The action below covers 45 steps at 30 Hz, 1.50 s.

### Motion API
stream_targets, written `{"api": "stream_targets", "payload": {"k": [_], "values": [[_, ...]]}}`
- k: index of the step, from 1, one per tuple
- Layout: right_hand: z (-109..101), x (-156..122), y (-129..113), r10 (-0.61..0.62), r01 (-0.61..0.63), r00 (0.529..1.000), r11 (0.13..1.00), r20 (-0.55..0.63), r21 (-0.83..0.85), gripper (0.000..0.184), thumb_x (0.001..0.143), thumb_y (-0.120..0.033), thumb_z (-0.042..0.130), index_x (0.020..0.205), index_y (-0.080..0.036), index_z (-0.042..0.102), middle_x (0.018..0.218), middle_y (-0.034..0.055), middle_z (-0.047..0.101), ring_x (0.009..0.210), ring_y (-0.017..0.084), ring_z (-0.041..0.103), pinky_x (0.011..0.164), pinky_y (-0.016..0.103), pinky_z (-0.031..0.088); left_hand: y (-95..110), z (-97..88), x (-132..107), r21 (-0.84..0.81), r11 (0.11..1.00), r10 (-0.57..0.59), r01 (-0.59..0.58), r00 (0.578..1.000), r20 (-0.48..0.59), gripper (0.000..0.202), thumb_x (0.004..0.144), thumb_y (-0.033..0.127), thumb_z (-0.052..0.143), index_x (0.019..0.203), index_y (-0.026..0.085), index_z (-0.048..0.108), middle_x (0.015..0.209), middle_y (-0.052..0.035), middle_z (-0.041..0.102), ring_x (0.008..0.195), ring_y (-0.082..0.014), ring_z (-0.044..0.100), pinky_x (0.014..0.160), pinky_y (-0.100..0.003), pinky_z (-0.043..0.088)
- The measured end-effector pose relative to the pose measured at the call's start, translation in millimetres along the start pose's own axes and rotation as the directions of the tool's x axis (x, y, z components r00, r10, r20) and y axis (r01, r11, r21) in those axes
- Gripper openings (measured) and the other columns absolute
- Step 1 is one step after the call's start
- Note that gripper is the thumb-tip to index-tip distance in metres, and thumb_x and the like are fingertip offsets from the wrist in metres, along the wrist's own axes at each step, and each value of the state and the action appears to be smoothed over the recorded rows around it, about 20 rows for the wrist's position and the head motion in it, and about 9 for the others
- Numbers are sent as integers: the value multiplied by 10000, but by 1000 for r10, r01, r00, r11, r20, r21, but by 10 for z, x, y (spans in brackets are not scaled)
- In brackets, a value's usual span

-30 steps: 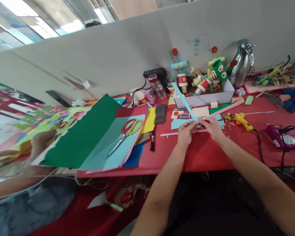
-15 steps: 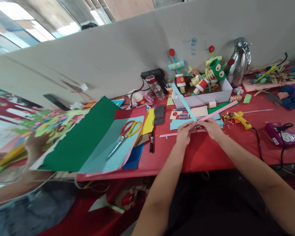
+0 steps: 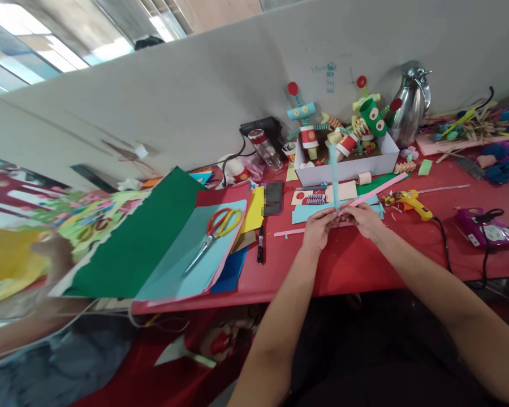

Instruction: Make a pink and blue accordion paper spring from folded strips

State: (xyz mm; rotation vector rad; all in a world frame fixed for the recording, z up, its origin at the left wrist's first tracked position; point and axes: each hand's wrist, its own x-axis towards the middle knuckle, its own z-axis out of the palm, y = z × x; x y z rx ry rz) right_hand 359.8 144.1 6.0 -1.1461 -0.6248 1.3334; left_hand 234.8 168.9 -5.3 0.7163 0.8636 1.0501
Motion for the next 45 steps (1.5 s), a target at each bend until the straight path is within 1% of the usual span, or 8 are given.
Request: {"api": "stream_targets", "payload": {"k": [7,13,18,24,28,35,40,45], "values": [[-50,47,55,-6,1,992,999,128,46,159,543,-291,729,636,-183,657,528,-31,607,519,108,536,566,256,452,23,-2,-20,1,999,37,-37,998,57,227,459,196,828,659,153,729,621,-4,685,582,-101,616,643,-242,502],[-61,63,50,-14,17,990,1000,142,-21,93,579,-245,708,611,-178,653,517,-25,595,552,122,560,608,269,488,14,5,-19,30,996,80,-81,996,41,193,488,262,820,616,158,719,640,-12,692,589,-115,612,671,-280,520],[-53,38,31,23,-24,994,1000,106,5,157,556,-239,751,668,-159,677,530,-26,611,527,122,554,558,282,494,0,10,-13,58,996,68,-71,997,45,239,449,232,847,623,161,699,629,5,677,598,-107,604,642,-259,501],[-75,68,29,-18,-9,982,989,187,145,241,560,-322,818,728,-187,710,676,-12,680,631,118,613,661,277,524,-13,-8,38,-130,989,79,-76,997,12,221,528,166,811,712,182,690,712,30,660,681,-85,617,744,-249,510],[-77,76,55,-57,32,966,994,252,104,410,451,-241,868,840,-231,740,817,-15,718,725,137,642,720,279,522,-42,-8,69,-177,979,100,-104,995,-29,272,565,142,799,818,185,707,764,22,668,713,-78,620,798,-246,498],[19,4,124,-234,237,966,971,113,-17,251,562,-354,828,769,-242,742,810,-3,729,799,180,642,816,359,506,-104,43,18,-12,951,305,-308,947,-97,268,546,241,821,788,185,721,729,22,676,687,-92,605,759,-267,501],[65,4,152,-225,220,970,973,87,64,295,533,-411,831,750,-233,741,777,-5,730,767,175,643,804,359,504,-107,73,-19,96,914,403,-394,909,-106,244,580,262,804,800,191,728,737,8,684,703,-113,605,760,-293,506],[54,27,148,-160,159,987,985,18,69,294,511,-425,837,659,-204,713,715,12,722,760,190,651,788,364,500,-102,65,-30,69,918,393,-390,919,-28,290,564,243,818,838,197,733,754,-1,688,748,-133,627,809,-320,509]]}}
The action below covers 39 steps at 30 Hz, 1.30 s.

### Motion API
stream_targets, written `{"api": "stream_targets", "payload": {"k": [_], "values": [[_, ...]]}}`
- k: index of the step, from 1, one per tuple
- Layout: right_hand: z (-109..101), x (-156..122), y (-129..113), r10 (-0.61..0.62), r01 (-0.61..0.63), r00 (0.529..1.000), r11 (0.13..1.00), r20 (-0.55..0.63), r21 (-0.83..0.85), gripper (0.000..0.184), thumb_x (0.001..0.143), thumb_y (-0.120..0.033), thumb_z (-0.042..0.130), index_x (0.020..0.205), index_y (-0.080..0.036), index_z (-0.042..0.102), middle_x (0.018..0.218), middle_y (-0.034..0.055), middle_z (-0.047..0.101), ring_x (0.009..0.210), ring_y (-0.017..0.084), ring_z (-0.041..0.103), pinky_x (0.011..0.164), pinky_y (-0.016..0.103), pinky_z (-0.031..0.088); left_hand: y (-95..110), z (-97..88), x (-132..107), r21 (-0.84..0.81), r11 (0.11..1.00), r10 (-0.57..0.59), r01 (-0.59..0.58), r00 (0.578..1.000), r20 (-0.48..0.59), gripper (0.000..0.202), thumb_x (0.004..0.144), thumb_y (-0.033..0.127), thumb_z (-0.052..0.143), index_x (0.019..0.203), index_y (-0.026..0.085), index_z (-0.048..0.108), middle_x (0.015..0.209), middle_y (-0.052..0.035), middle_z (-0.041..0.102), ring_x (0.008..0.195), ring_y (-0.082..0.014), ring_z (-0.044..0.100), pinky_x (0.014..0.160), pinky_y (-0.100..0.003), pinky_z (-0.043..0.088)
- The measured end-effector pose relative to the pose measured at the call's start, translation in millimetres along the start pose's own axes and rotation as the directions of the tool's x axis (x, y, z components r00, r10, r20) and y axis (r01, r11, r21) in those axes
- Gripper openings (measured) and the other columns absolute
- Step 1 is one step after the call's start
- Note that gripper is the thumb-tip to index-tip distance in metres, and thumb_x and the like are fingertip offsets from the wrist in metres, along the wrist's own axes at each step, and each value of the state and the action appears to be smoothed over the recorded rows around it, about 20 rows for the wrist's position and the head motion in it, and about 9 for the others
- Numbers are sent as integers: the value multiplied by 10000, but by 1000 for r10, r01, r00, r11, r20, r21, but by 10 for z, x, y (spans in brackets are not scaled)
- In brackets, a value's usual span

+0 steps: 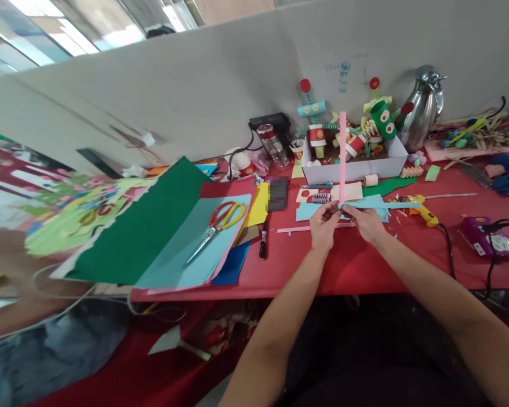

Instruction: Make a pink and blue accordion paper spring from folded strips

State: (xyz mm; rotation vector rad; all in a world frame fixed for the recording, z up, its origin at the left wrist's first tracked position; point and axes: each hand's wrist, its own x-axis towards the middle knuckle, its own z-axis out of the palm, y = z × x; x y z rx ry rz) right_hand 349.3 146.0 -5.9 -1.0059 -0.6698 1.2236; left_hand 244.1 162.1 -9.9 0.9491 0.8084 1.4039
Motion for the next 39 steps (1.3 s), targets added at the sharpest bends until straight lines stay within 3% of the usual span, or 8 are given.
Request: {"api": "stream_targets", "payload": {"k": [4,13,16,19,22,25,31,39], "values": [[-25,7,-23,-5,2,999,997,-43,-82,282,506,-408,837,664,-210,716,702,18,715,782,203,650,784,369,498,8,-10,5,-49,998,-27,27,1000,4,279,573,290,825,817,187,737,772,-9,699,748,-132,641,830,-328,516],[-10,-36,-122,-111,119,992,979,61,-163,265,535,-418,816,715,-242,731,761,0,724,763,186,628,733,340,508,-2,-30,25,0,999,-47,47,997,-57,252,571,305,822,783,187,751,741,-4,711,720,-135,653,829,-345,536],[-24,-13,-97,-51,54,998,996,40,-74,270,503,-383,842,692,-232,724,732,-10,716,729,162,620,721,315,507,6,-51,34,57,998,8,-8,1000,-8,208,608,287,800,796,209,758,777,-4,695,742,-127,632,806,-316,524],[-39,17,-87,82,-85,995,995,62,45,261,465,-332,869,635,-211,711,657,-24,688,640,117,589,655,264,500,33,-72,40,130,986,95,-103,993,71,285,617,253,798,899,259,757,850,6,648,784,-111,592,780,-269,500],[-59,37,-96,221,-237,968,962,122,133,229,479,-274,870,607,-190,699,614,-30,663,571,85,556,581,223,486,62,-83,38,211,960,159,-182,980,122,376,585,228,820,949,295,747,924,6,586,772,-99,552,742,-249,484],[-87,42,-100,296,-327,938,927,178,184,175,543,-219,840,626,-182,690,608,-25,652,556,77,550,544,205,475,90,-87,27,292,923,223,-251,967,126,296,603,229,812,886,296,755,938,-3,565,748,-102,535,719,-254,474],[-113,32,-98,337,-386,908,904,247,182,129,626,-183,791,650,-176,665,606,-22,632,550,69,545,542,188,480,169,-72,-6,330,872,336,-362,932,134,158,646,206,783,784,278,755,888,-27,600,810,-151,564,716,-275,466],[-135,35,-85,347,-422,877,887,331,189,108,666,-150,756,653,-171,650,639,-6,640,561,81,549,575,204,513,225,-58,-27,285,898,304,-334,942,146,155,596,216,816,727,262,745,828,-25,607,838,-175,569,769,-307,462]]}}
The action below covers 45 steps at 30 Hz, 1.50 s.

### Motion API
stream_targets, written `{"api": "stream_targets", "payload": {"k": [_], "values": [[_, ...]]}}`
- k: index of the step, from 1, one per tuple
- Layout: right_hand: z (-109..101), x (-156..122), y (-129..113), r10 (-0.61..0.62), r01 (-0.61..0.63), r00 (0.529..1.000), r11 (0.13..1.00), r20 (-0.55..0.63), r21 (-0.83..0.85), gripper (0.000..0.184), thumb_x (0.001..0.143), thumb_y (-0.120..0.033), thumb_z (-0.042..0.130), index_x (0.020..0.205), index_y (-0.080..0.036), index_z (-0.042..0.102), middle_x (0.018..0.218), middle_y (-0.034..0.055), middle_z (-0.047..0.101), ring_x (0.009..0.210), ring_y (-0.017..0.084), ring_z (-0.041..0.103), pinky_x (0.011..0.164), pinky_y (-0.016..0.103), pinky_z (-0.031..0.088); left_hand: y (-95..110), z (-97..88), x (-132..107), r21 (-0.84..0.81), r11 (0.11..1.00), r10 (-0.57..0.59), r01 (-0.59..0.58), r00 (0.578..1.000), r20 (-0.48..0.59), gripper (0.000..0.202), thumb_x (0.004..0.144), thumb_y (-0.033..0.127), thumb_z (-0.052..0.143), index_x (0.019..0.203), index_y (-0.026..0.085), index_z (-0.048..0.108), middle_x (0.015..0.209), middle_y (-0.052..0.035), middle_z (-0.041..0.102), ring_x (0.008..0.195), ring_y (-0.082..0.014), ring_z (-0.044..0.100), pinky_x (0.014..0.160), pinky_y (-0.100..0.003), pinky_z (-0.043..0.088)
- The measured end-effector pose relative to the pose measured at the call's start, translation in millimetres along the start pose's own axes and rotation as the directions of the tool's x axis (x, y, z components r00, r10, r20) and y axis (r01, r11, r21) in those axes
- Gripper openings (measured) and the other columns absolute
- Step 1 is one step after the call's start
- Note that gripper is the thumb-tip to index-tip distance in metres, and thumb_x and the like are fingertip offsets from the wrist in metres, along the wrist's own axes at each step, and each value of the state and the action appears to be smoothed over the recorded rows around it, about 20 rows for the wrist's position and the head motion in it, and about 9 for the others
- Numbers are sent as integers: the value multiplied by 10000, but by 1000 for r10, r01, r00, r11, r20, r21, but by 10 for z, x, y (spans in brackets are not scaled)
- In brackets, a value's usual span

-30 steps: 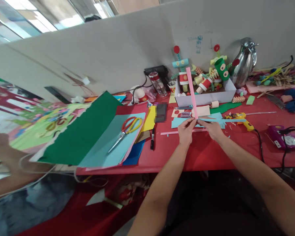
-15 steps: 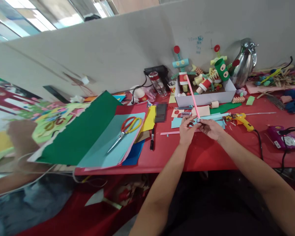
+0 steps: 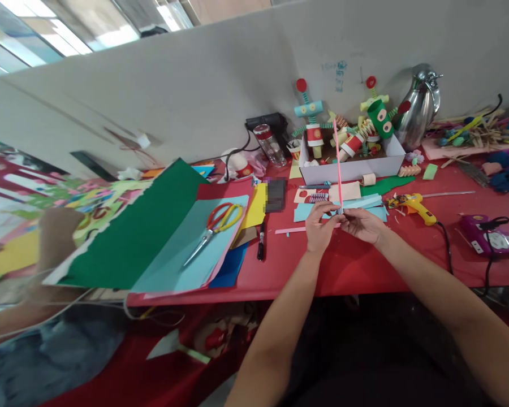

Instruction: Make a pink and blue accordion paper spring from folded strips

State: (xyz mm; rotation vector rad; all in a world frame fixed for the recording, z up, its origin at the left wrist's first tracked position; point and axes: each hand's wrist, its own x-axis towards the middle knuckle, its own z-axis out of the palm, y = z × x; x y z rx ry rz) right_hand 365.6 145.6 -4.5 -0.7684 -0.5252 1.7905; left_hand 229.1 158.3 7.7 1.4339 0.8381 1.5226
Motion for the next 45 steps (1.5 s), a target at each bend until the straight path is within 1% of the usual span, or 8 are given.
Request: {"api": "stream_targets", "payload": {"k": [11,15,18,21,25,30,38,45], "values": [[-38,16,16,5,-5,1000,1000,1,9,144,590,-144,820,619,-149,679,665,9,666,568,73,548,572,190,514,-58,-13,3,-73,996,-44,47,998,46,140,614,286,806,713,238,720,839,-28,607,847,-176,567,784,-306,465],[-36,29,30,-97,94,994,994,-43,-63,190,548,-215,854,636,-150,699,642,3,660,561,78,540,568,210,497,-52,15,0,-107,990,-88,90,996,29,172,604,264,809,748,227,724,857,-24,624,810,-155,579,765,-289,470],[5,23,50,-228,211,967,967,-113,-144,225,514,-282,865,619,-174,698,610,-11,644,583,98,547,595,245,484,-47,37,0,-134,971,-202,197,979,-26,169,585,228,802,735,220,725,726,6,635,703,-127,573,703,-266,476],[74,-6,59,-366,329,920,916,-140,-230,237,518,-339,850,643,-200,705,675,-6,668,680,132,582,685,287,482,-54,47,1,-171,939,-312,300,949,-51,168,566,233,800,721,207,740,646,17,654,633,-120,581,675,-274,494],[149,-57,29,-537,478,843,773,-29,-418,195,594,-380,797,693,-235,712,745,-9,665,733,152,582,728,308,480,-92,42,3,-242,918,-335,313,941,-51,194,561,295,813,723,205,755,693,6,691,631,-117,612,678,-282,527],[148,-73,-7,-632,527,774,604,44,-598,141,651,-373,767,696,-250,717,800,16,662,797,182,603,779,339,482,-131,43,15,-324,885,-360,334,933,-21,240,548,339,837,719,190,759,751,-13,714,695,-126,645,737,-297,553],[93,-30,32,-573,498,819,686,27,-531,219,648,-427,762,687,-214,728,701,11,678,699,174,615,709,340,503,-98,63,21,-312,863,-432,397,901,-49,311,502,355,857,734,170,763,700,-12,722,667,-146,668,770,-344,575],[72,-16,44,-637,549,770,634,34,-545,221,636,-430,782,707,-225,741,716,13,685,672,165,613,652,317,510,-145,65,17,-338,863,-424,377,903,-75,286,488,329,861,697,166,754,664,-9,713,644,-138,666,755,-333,577]]}}
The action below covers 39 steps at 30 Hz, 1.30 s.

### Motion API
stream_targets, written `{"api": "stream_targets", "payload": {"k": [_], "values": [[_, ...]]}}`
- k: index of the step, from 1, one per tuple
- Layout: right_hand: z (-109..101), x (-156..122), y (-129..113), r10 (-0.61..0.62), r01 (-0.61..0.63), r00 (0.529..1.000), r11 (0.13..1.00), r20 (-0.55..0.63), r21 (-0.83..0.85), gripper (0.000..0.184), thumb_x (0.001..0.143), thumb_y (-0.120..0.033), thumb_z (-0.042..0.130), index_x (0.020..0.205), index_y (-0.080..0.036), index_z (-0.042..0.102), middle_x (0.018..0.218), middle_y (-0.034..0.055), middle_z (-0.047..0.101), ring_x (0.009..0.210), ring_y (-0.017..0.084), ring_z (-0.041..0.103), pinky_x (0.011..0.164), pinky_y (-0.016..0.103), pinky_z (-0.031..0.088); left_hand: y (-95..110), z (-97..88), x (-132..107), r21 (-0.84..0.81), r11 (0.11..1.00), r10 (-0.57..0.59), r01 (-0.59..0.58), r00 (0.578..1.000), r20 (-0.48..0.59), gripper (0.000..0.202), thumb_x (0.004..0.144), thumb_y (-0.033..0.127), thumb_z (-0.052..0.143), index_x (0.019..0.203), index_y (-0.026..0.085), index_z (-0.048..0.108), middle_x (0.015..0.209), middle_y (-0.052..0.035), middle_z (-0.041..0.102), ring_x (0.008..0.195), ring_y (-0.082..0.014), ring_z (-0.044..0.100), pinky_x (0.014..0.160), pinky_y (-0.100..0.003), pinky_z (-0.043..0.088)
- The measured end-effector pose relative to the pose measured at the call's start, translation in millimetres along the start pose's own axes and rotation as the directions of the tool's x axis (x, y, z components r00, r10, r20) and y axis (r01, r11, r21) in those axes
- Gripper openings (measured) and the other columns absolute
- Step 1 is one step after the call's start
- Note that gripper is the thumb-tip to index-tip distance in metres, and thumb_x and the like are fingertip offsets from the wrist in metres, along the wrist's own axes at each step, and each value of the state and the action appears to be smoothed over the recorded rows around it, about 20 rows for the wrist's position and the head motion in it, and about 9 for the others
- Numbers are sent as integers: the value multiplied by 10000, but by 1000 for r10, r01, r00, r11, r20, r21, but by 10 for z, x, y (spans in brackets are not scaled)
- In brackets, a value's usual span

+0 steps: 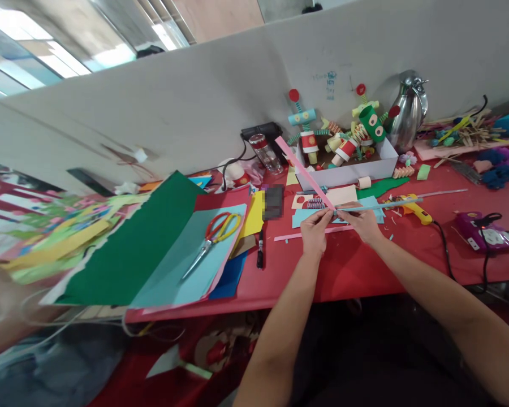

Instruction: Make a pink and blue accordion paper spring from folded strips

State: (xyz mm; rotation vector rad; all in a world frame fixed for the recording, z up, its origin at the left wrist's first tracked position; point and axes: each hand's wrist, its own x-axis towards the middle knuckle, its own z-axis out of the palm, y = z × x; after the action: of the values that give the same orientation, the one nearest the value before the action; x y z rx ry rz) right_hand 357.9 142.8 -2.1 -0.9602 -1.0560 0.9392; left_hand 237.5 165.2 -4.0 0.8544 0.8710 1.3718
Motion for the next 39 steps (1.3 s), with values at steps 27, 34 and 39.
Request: {"api": "stream_targets", "payload": {"k": [27,34,39], "values": [[-12,26,-24,122,-121,992,992,-35,30,230,585,-414,783,629,-205,697,602,-2,646,602,150,574,590,299,469,-36,-43,35,-36,997,-69,73,991,114,322,459,282,878,736,179,750,715,-9,715,715,-170,678,860,-411,548],[-9,37,-42,166,-162,985,984,-56,72,228,534,-377,802,605,-194,685,567,-16,627,562,132,550,564,284,459,10,-47,28,-8,997,-72,74,983,168,314,479,273,863,757,193,738,714,13,690,709,-132,646,827,-354,550],[-16,23,-69,175,-174,984,984,-21,26,205,559,-368,778,585,-188,685,556,-13,628,564,135,558,588,290,463,13,-65,52,19,998,-66,63,975,214,263,494,228,842,722,202,714,633,53,611,635,-94,591,741,-285,528]]}}
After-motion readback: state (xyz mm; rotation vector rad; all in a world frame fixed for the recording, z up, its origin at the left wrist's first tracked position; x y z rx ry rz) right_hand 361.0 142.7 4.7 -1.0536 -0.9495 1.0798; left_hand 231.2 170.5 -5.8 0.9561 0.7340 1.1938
